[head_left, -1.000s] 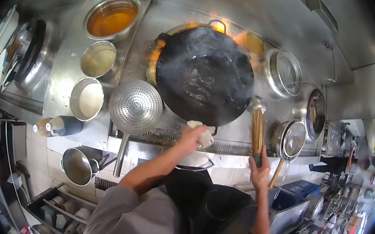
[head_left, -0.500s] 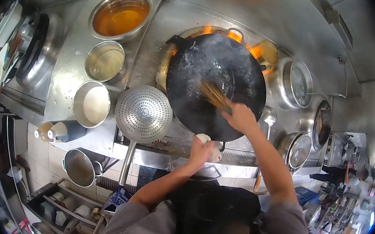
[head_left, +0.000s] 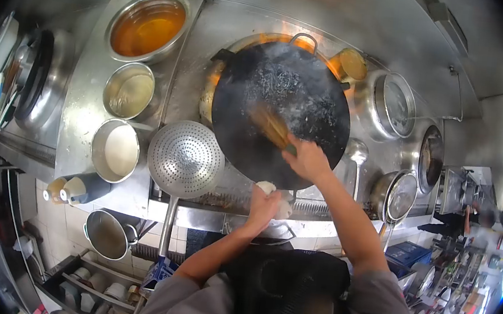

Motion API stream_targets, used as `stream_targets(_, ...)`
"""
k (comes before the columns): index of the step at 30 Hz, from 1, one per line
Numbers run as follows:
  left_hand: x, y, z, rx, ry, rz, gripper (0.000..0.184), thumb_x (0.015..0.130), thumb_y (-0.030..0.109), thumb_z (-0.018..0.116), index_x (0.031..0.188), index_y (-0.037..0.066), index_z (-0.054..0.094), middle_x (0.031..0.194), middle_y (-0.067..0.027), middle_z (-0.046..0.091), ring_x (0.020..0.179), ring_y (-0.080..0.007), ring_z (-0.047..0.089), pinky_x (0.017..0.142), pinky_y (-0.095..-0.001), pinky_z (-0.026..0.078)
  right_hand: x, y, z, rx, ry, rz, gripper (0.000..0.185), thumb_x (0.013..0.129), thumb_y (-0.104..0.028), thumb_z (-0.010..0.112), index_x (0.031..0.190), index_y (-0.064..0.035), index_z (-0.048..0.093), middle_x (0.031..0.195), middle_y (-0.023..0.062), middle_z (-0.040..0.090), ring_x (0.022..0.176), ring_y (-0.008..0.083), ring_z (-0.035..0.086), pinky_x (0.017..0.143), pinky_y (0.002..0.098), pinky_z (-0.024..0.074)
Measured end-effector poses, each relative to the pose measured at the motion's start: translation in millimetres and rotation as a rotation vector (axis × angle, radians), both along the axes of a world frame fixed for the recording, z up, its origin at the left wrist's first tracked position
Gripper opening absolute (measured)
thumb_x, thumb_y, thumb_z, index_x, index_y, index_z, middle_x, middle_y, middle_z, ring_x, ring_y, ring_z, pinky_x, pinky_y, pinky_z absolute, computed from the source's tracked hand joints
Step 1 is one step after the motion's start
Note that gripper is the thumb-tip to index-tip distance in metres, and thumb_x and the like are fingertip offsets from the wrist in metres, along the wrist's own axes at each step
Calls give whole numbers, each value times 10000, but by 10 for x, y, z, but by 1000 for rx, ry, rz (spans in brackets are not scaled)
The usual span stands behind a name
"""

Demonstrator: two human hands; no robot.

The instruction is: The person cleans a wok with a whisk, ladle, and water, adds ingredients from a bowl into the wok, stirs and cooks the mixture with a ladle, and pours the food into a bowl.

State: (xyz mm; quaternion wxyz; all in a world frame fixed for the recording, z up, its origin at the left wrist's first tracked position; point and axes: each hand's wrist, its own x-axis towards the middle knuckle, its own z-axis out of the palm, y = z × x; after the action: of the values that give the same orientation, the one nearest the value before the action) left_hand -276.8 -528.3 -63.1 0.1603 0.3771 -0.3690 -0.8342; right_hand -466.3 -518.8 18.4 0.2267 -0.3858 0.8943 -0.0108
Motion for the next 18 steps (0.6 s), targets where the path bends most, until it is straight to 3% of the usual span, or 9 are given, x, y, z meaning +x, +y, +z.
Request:
stream_targets(3,-9,-30,74,2,111,77,37,853,-5,602,842,-8,637,784,-46,639,681,-128,626,545,-329,500,53,532,370,85,-113,14,593,930,-386,722,1449,-153,554,1075,289,715,1016,494,700,893,565,577)
stream_targets(5,16,-111,97,37,94,20,36,851,-9,600,855,-11,636,809,-50,644,687,-132,636,541,-328,506,-94,742,424,217,45,76,580,941,-381,712,1449,-152,551,1065,281,720,1018,488,707,889,558,583)
stream_targets(10,62,-105,-21,144,130,-134,64,848,-17,591,898,-23,630,860,-56,646,689,-144,654,524,-330,516,-649,-301,-225,-2,188,-39,463,935,-330,720,1337,-120,632,976,281,722,943,472,718,837,555,587)
stream_targets(12,74,-118,108,103,120,-43,87,846,-21,591,924,-22,630,867,-54,645,722,-143,658,559,-332,530,-490,-335,-290,40,159,-173,481,964,-370,689,1369,-131,585,1079,270,723,1035,478,709,896,548,586)
stream_targets(16,90,-114,-37,-60,110,-58,115,845,-25,596,955,-16,630,868,-50,642,775,-139,661,625,-333,546,-215,309,198,144,33,-50,503,948,-362,699,1399,-158,608,1067,230,740,1040,439,717,920,542,578)
stream_targets(18,122,-122,-67,57,64,-149,280,833,-65,578,1103,4,614,982,-44,660,888,-155,661,753,-333,551,-276,502,483,201,-15,-23,504,942,-362,702,1400,-166,626,1064,220,747,1039,426,720,927,538,576)
